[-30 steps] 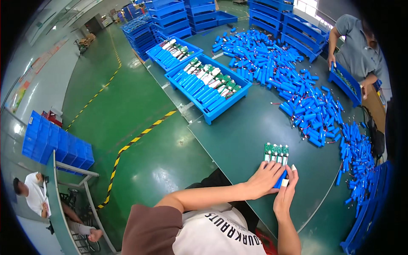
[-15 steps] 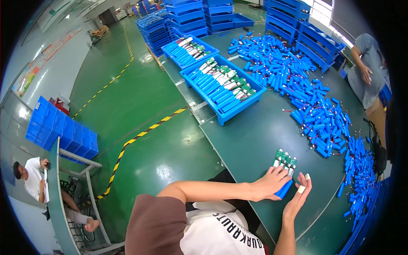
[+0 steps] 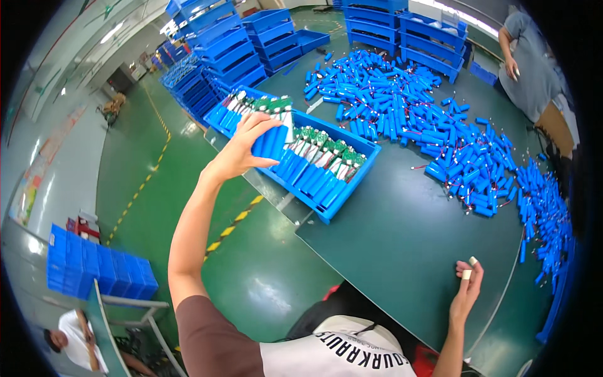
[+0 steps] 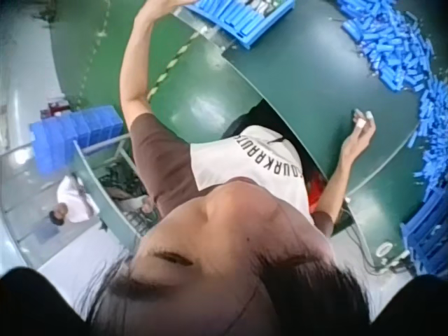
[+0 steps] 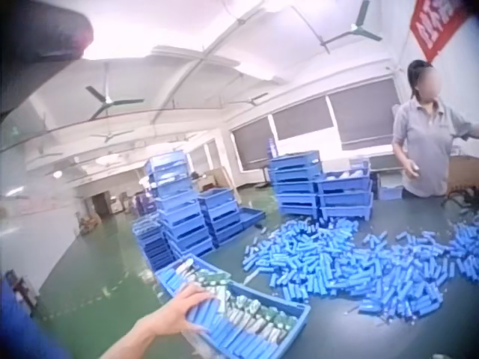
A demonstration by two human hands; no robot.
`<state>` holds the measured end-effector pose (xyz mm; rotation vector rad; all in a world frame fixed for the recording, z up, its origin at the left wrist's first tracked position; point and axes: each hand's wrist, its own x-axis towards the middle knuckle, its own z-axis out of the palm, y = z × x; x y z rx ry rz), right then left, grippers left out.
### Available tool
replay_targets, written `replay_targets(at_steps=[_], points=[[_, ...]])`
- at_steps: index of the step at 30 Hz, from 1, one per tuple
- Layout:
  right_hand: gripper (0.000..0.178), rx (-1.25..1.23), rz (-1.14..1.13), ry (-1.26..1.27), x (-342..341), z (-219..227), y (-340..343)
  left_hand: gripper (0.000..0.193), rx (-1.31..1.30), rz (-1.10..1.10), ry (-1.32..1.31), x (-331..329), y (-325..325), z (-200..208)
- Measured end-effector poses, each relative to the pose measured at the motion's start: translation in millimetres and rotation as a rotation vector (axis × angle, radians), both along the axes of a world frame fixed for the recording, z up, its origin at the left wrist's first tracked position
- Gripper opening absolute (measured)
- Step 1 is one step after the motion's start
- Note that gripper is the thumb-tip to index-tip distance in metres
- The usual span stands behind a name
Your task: Assembling battery packs by placing battery cells into holders and attaching circuit boards.
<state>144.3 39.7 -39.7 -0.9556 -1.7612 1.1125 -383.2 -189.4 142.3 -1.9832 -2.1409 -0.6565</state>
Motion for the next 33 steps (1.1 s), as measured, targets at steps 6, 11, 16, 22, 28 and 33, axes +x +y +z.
replay_targets(at_steps=[6, 11, 16, 22, 28, 33], points=[[0.036, 0.017, -0.113, -0.041, 2, -10, 2, 0.081, -0.199, -0.058, -0.155, -76, 7, -50], [0.033, 0.019, -0.174, -0.049, -4, -11, 0, 0.077, -0.218, -0.186, -0.346, -107, 9, -83], [0.029, 0.066, -0.287, -0.194, -39, -3, 0, 0.06, 0.109, 0.102, -0.325, -98, 20, -103], [0.033, 0.303, 0.221, -0.245, -193, 54, -18, 0.057, -0.072, 0.121, -0.065, -71, 15, -110], [0.041, -0.148, 0.367, 0.033, -296, 44, -54, 0.052, -0.165, 0.371, -0.133, -55, 37, -112], [0.043, -0.496, 0.288, 0.245, -299, 52, -54, 0.055, -0.05, 0.235, -0.131, -60, 28, -119]])
